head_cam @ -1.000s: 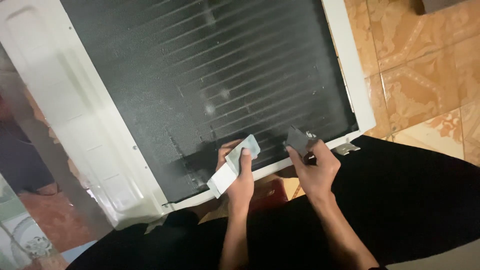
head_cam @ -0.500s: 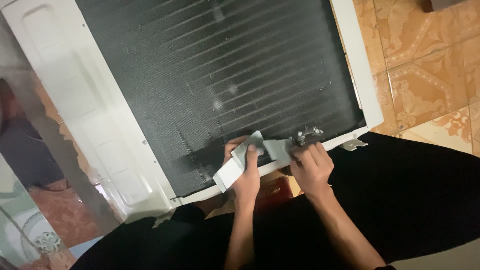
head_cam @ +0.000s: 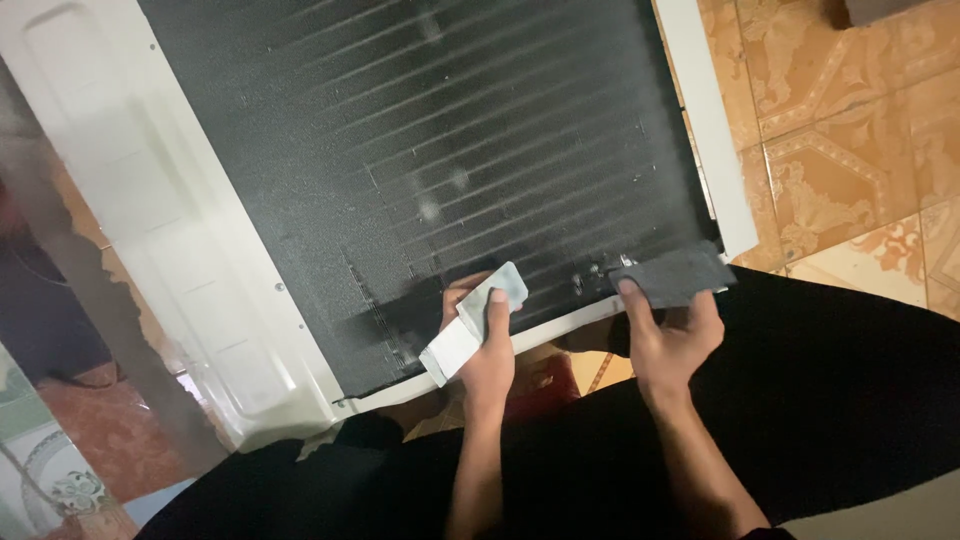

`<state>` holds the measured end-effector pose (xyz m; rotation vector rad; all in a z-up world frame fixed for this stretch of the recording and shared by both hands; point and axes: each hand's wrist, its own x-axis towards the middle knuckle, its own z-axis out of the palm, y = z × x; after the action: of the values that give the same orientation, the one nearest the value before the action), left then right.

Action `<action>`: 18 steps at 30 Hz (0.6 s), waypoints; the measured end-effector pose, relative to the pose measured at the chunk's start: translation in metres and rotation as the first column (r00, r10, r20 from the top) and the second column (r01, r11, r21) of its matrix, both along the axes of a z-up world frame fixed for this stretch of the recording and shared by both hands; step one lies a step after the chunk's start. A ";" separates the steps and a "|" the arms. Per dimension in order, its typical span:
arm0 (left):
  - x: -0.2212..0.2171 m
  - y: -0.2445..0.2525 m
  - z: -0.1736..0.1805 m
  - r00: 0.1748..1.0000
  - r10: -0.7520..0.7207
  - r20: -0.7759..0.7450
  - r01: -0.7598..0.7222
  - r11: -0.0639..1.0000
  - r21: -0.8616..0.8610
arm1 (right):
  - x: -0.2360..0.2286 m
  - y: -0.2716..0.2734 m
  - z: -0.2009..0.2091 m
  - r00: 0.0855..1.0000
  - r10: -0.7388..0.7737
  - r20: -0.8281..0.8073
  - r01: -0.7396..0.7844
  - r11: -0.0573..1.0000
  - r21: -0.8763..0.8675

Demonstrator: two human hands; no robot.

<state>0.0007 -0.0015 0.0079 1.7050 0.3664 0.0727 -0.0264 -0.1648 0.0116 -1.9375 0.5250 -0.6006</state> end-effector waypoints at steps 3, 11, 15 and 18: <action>0.000 0.001 -0.001 1.000 -0.017 -0.011 0.018 0.999 0.031 | 0.013 0.008 0.019 0.988 0.051 -0.144 -0.061 0.996 -0.070; 0.002 -0.001 0.001 1.000 -0.003 -0.014 0.003 1.000 0.018 | 0.021 0.011 0.018 0.966 0.108 -0.237 -0.111 0.994 0.000; 0.002 0.002 0.003 0.993 -0.026 -0.113 0.022 0.999 -0.037 | 0.017 -0.011 0.034 0.900 0.193 -0.392 -0.250 0.963 -0.101; -0.004 0.004 -0.004 0.978 -0.068 -0.198 0.050 0.994 -0.095 | 0.030 -0.057 0.093 0.768 0.456 -0.450 -0.563 0.815 -0.134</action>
<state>-0.0029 0.0027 0.0036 1.6374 0.4622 -0.1590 0.0035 -0.2221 0.1046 -2.3482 0.1310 0.1006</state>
